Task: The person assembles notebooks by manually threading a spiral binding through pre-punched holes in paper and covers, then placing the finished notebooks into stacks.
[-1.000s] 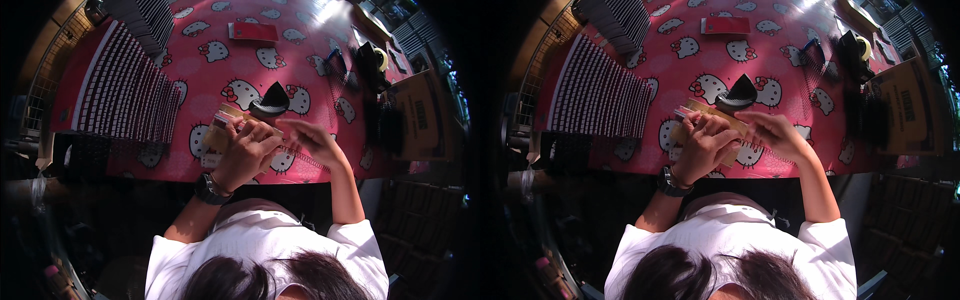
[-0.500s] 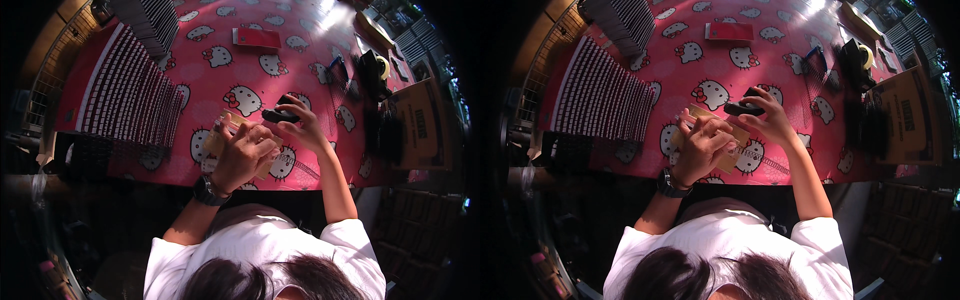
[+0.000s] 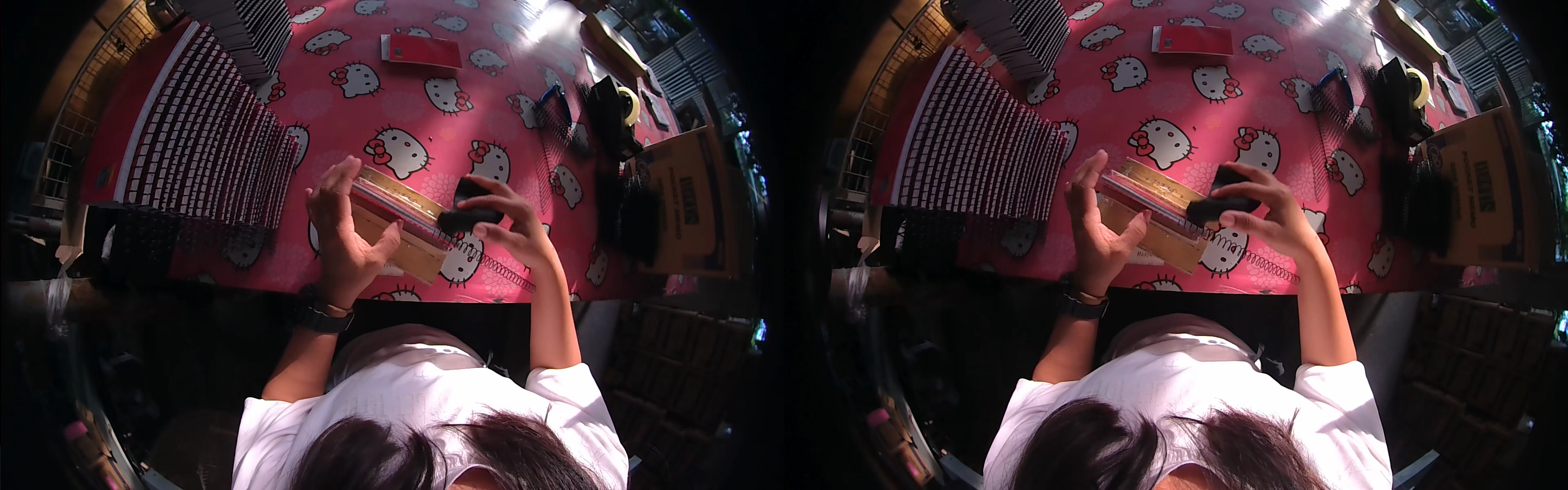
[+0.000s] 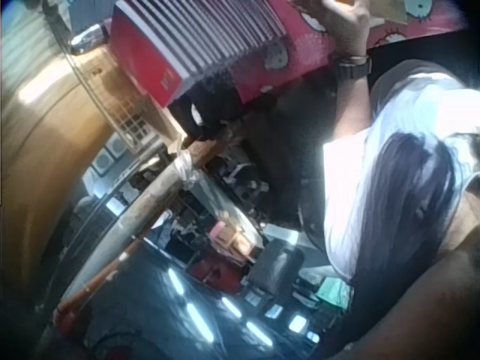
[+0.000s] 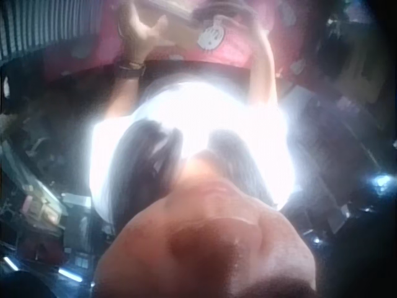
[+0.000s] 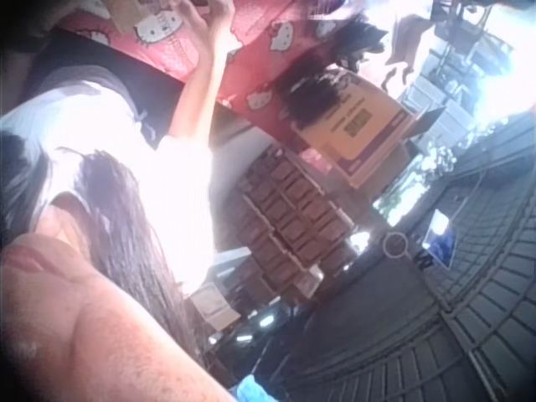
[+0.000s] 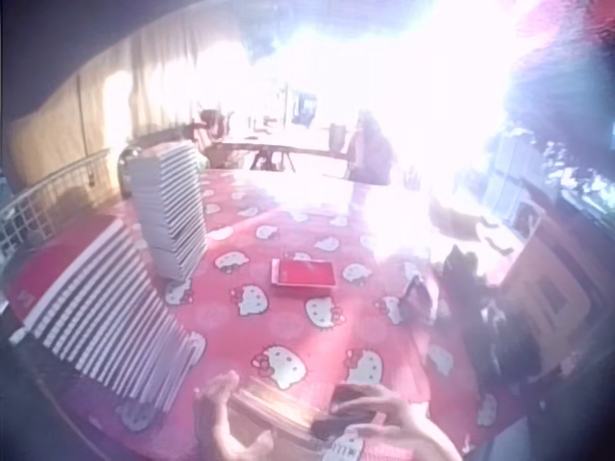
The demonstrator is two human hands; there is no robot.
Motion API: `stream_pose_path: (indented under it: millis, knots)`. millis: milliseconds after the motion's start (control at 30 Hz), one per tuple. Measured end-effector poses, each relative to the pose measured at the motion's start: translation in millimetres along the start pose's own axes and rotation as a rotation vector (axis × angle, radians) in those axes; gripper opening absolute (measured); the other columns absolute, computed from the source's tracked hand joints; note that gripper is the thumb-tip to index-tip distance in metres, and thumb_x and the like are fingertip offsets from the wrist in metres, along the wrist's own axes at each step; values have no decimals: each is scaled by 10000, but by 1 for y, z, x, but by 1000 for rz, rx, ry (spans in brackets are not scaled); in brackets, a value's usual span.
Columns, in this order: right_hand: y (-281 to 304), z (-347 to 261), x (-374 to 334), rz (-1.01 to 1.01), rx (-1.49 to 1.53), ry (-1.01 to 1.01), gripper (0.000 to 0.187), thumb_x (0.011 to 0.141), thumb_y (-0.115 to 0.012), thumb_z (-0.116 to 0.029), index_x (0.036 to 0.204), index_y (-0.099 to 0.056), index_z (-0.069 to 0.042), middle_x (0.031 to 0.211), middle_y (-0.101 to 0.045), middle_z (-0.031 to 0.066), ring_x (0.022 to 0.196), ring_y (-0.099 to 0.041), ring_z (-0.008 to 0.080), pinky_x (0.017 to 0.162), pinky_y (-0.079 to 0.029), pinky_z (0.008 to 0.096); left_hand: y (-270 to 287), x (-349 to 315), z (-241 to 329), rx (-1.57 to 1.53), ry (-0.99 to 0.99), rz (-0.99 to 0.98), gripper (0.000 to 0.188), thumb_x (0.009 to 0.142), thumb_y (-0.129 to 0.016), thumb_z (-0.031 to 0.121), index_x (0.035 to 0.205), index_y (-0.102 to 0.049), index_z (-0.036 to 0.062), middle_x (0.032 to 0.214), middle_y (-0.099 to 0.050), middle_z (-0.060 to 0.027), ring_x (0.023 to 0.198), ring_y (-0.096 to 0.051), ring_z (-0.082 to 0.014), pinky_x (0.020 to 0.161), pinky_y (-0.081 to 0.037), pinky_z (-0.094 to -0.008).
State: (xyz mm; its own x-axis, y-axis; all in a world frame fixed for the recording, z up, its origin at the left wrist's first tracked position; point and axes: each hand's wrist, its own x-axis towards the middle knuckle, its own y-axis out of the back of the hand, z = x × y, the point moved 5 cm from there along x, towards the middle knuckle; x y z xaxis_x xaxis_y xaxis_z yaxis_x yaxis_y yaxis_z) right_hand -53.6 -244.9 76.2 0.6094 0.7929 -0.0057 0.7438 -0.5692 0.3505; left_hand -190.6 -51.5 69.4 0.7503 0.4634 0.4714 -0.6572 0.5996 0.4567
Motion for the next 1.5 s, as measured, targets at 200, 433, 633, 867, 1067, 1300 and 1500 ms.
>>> stream_pose_path:
  millis: [200,433,633,867,1067,1300,1500]
  knots:
    - [-12,-15,9,-202,154,179,432,710,-750,-351,1038,-712,-72,1318,-518,190,1228,-481,322,1016,-363,407,-3,-5,-14,-188,151,16,609,737,-751,101,1276,-482,15,1147,-560,-123,1062,-539,-228,959,-417,-354]
    - [-14,-22,19,-220,77,220,471,717,-750,-396,1047,-708,-64,1314,-515,192,1215,-491,318,1012,-368,418,-2,-2,-13,-207,114,74,578,740,-754,89,1253,-500,16,1143,-560,-124,1040,-558,-211,896,-463,-339]
    - [-17,-10,27,-206,322,211,435,773,-721,-386,1043,-706,-45,1298,-529,175,1209,-487,307,1012,-367,407,-3,-4,-16,-210,157,62,571,722,-753,88,1237,-515,19,1143,-562,-128,1032,-568,-230,880,-474,-347]
    - [-26,-26,34,-280,361,298,395,794,-711,-349,1048,-706,-47,1279,-543,186,1221,-484,295,1002,-370,397,0,-3,-17,-193,141,89,567,714,-752,98,1232,-534,20,1141,-567,-130,1041,-572,-248,907,-465,-363]
    - [-25,-12,44,-153,197,215,442,765,-738,-372,1066,-703,-49,1310,-516,195,1233,-474,299,1016,-358,396,1,-3,-20,-153,128,93,564,725,-733,80,1252,-538,35,1148,-569,-122,1047,-571,-236,916,-462,-356]
    - [-32,8,51,-85,268,72,522,741,-756,-401,1086,-685,-16,1336,-491,206,1252,-452,292,1039,-332,404,5,4,-12,-167,93,106,536,735,-676,29,1255,-546,38,1127,-572,-116,1027,-577,-237,901,-461,-352]
    - [-35,4,57,44,-88,41,517,747,-747,-399,1083,-683,-11,1347,-485,191,1250,-453,285,1029,-343,402,6,0,-18,-180,110,78,536,738,-668,17,1259,-545,40,1102,-562,-109,1014,-581,-223,894,-468,-336]
